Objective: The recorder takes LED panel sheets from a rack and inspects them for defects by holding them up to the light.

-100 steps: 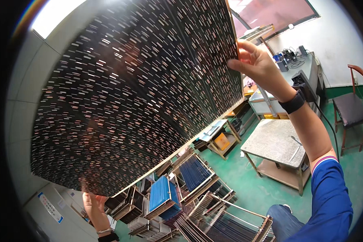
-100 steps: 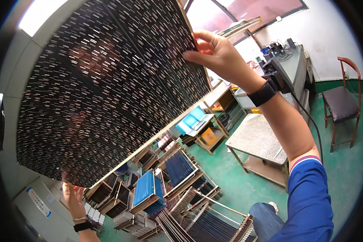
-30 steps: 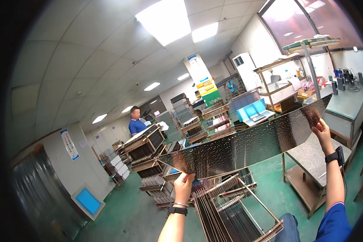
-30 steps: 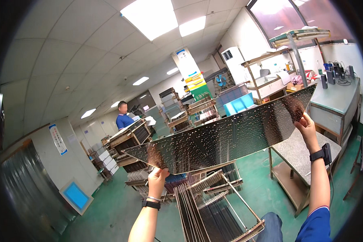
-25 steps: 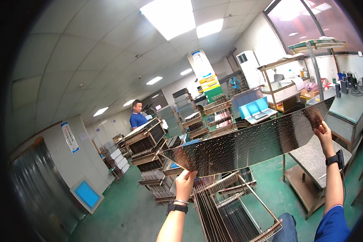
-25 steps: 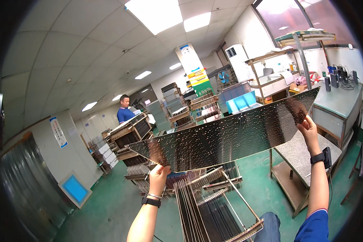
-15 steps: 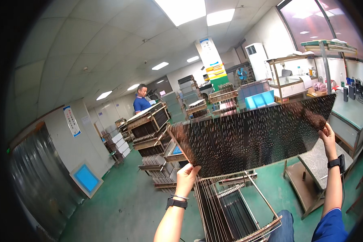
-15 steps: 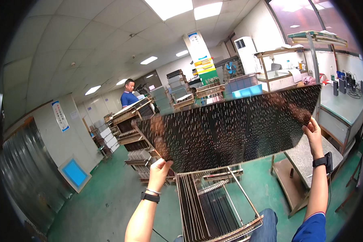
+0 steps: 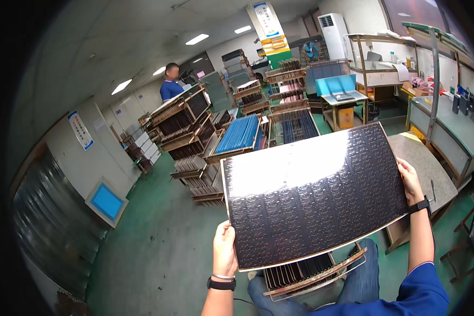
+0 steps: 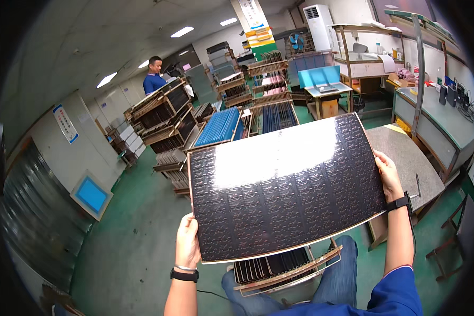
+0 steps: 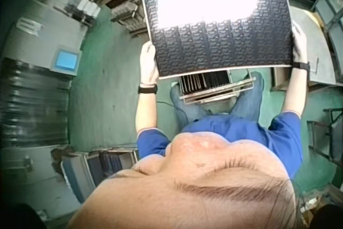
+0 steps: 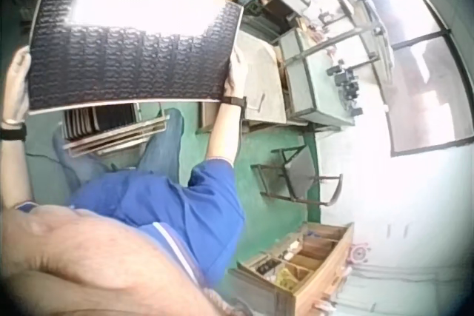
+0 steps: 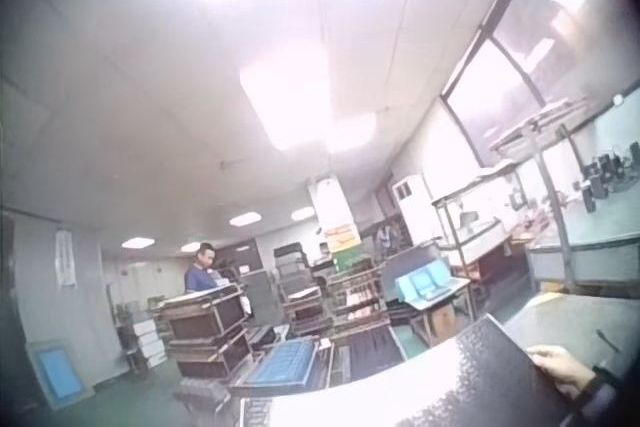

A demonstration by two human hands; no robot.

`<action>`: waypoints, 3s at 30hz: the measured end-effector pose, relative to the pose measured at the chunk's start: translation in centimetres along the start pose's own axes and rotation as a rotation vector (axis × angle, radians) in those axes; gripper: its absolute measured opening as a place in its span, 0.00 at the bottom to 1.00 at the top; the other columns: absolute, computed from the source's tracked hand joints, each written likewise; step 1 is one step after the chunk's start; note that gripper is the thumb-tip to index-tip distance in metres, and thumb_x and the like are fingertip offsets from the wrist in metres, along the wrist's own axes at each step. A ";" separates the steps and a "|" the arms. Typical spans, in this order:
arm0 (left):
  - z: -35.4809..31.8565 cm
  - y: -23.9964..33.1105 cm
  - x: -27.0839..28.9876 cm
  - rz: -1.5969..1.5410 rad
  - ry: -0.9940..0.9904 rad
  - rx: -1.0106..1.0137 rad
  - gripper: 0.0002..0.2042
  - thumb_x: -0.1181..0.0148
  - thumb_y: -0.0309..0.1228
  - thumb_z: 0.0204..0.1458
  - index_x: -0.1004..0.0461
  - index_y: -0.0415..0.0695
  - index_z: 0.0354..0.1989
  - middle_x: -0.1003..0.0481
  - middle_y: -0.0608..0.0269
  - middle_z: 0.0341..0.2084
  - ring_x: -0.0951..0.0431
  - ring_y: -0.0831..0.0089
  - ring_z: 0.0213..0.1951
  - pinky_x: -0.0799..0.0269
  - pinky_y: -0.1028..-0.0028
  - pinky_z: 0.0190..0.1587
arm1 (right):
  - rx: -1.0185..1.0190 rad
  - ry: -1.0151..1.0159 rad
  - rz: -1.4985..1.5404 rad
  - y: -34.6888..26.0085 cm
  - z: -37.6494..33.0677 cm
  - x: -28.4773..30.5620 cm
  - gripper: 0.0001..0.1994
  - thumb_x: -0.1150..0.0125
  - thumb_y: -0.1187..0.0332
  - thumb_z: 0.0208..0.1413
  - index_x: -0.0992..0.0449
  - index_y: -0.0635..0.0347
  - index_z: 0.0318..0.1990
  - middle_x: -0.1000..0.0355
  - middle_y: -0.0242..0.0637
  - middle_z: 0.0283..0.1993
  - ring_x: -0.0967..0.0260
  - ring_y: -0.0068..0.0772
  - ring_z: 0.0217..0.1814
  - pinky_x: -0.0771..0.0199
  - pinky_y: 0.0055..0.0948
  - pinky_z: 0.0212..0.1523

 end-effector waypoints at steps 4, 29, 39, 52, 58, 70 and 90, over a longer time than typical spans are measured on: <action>-2.0 2.1 1.5 0.141 0.035 -0.108 0.11 0.49 0.27 0.56 0.36 0.41 0.47 0.31 0.67 0.41 0.33 0.81 0.42 0.39 0.79 0.51 | -0.013 -0.036 0.030 -0.1 -0.2 -1.9 0.18 0.48 0.70 0.56 0.35 0.67 0.54 0.31 0.37 0.50 0.33 0.24 0.49 0.34 0.21 0.49; -8.5 -5.7 6.3 -0.164 0.166 0.066 0.15 0.51 0.16 0.52 0.37 0.39 0.48 0.31 0.60 0.45 0.30 0.75 0.46 0.33 0.75 0.51 | 0.380 -0.224 0.549 2.2 -5.8 -8.9 0.24 0.62 0.54 0.61 0.45 0.59 0.59 0.48 0.43 0.64 0.50 0.36 0.65 0.48 0.37 0.63; -8.7 -7.1 6.4 -0.179 0.188 0.120 0.17 0.57 0.16 0.54 0.40 0.39 0.52 0.33 0.53 0.49 0.29 0.69 0.48 0.30 0.71 0.52 | 0.348 -0.195 0.557 2.5 -5.4 -7.3 0.25 0.63 0.54 0.61 0.47 0.60 0.61 0.48 0.43 0.64 0.49 0.38 0.64 0.48 0.38 0.63; -8.8 -11.5 5.1 -0.377 0.335 0.239 0.12 0.53 0.31 0.57 0.36 0.46 0.49 0.32 0.64 0.49 0.33 0.68 0.50 0.41 0.63 0.56 | 0.024 -0.215 0.815 4.5 -9.7 -10.7 0.29 0.69 0.50 0.62 0.47 0.65 0.61 0.46 0.44 0.62 0.46 0.39 0.62 0.43 0.39 0.60; -9.7 -13.1 -2.0 -0.536 0.113 0.240 0.07 0.56 0.34 0.59 0.35 0.46 0.41 0.30 0.64 0.42 0.30 0.69 0.46 0.32 0.63 0.49 | 0.216 0.047 -0.188 -0.8 -15.7 -15.5 0.28 0.47 0.70 0.52 0.47 0.69 0.60 0.41 0.40 0.58 0.46 0.31 0.59 0.49 0.31 0.60; -33.3 -15.9 7.5 0.443 -0.582 1.230 0.16 0.61 0.36 0.61 0.29 0.40 0.30 0.26 0.59 0.32 0.27 0.74 0.29 0.30 0.76 0.35 | 0.205 -0.075 -0.591 -7.3 -9.6 -14.2 0.19 0.51 0.76 0.56 0.38 0.66 0.56 0.32 0.36 0.49 0.35 0.23 0.46 0.36 0.23 0.49; -44.9 -17.7 12.7 0.380 -0.388 1.560 0.15 0.62 0.35 0.60 0.30 0.39 0.39 0.25 0.55 0.35 0.24 0.69 0.34 0.27 0.71 0.37 | 0.163 -0.608 -0.903 3.8 -1.0 -27.8 0.31 0.55 0.72 0.45 0.46 0.54 0.62 0.31 0.51 0.47 0.33 0.37 0.32 0.34 0.28 0.37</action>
Point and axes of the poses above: each hand's wrist, its own z-axis towards the middle knuckle, its own x-axis out of the back of the hand, y = z × x, the point moved 10 cm from there along z, towards the middle knuckle
